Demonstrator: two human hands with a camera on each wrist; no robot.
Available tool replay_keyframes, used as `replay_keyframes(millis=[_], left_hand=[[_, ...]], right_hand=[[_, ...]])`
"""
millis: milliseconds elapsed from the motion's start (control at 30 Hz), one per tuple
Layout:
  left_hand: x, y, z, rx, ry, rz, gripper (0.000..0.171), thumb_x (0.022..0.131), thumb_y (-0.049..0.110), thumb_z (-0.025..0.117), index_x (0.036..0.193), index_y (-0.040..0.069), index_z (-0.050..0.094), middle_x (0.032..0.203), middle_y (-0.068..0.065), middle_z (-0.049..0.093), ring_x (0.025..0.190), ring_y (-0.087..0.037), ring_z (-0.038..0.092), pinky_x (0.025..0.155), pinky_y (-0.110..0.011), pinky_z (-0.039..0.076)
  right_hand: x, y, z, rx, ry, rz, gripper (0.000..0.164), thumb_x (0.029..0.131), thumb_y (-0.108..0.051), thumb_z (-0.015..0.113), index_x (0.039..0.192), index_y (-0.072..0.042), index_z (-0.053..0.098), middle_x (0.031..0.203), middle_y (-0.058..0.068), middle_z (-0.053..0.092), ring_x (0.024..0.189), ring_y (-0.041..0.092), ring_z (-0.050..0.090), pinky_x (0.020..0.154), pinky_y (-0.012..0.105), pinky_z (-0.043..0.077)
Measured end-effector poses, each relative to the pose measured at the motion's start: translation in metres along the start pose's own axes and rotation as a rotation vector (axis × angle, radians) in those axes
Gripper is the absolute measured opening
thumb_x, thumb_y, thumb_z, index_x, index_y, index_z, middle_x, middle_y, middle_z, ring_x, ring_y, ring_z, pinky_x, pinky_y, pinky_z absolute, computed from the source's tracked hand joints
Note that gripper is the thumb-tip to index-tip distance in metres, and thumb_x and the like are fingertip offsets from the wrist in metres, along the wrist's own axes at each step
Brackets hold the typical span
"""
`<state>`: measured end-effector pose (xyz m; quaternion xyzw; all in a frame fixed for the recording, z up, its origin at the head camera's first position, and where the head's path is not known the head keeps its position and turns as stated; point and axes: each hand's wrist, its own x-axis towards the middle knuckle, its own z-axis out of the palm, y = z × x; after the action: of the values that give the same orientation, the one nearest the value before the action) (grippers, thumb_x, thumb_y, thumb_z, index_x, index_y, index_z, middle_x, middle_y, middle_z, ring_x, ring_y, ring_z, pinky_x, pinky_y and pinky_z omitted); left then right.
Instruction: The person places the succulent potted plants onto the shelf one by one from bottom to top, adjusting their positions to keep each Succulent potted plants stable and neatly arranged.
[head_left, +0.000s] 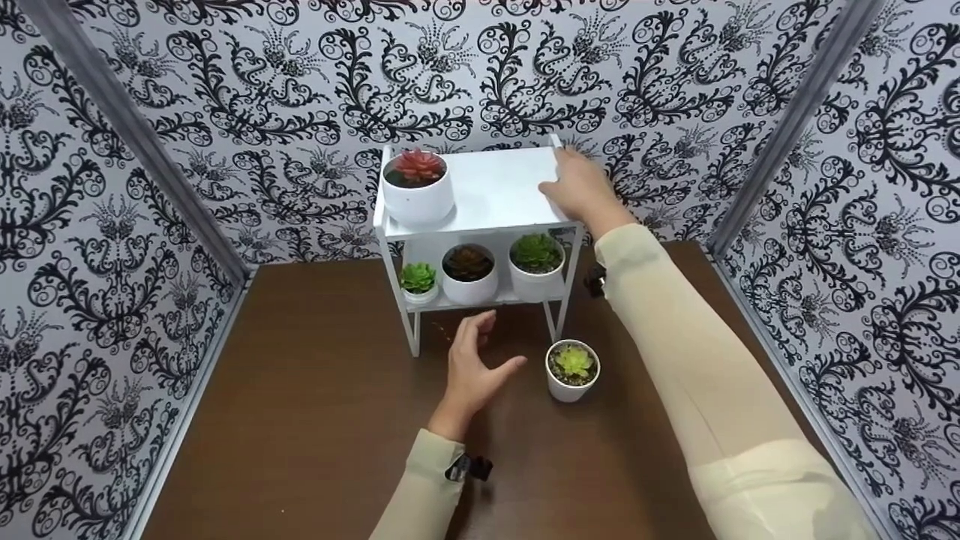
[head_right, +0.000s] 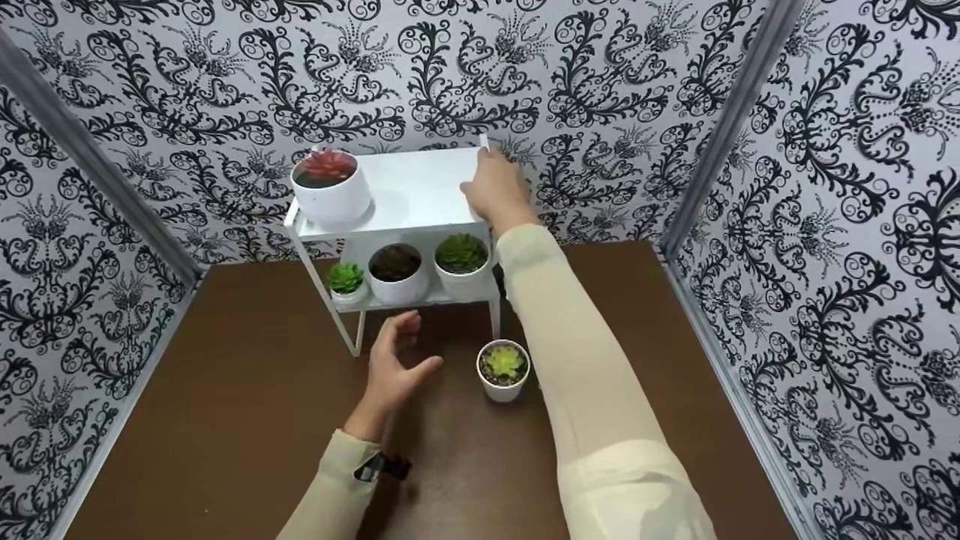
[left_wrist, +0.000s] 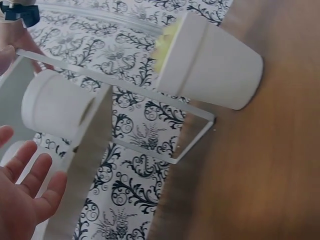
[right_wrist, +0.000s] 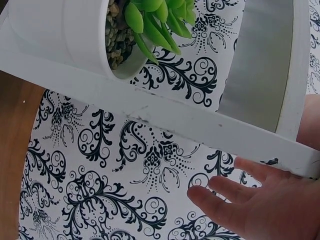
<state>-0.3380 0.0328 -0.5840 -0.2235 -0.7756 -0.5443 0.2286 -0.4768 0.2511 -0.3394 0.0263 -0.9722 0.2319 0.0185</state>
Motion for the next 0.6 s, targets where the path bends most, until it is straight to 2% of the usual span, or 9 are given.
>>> replay_keyframes(millis=[367,600], left_hand=[[-0.012,-0.002,0.017,-0.018,-0.086,-0.069,0.091,0.072,0.04,0.097,0.146,0.007,0.056,0.133,-0.011,0.063,0.123,-0.031,0.062,0.103,-0.045,0.056],[-0.019,-0.005,0.029,0.011,-0.109,-0.082,0.093,0.07,0.036,0.099,0.147,0.008,0.054,0.134,-0.008,0.062,0.124,-0.025,0.061,0.106,-0.046,0.055]], right_hand=[[-0.003,-0.003,0.0,0.034,-0.003,0.012,0.081,0.108,-0.034,0.058,0.17,-0.005,0.015,0.179,0.015,0.008,0.167,0.036,0.01,0.135,0.049,0.009],[-0.002,-0.001,0.001,0.031,0.008,0.012,0.081,0.108,-0.034,0.058,0.169,-0.004,0.016,0.179,0.015,0.009,0.166,0.037,0.012,0.135,0.049,0.01]])
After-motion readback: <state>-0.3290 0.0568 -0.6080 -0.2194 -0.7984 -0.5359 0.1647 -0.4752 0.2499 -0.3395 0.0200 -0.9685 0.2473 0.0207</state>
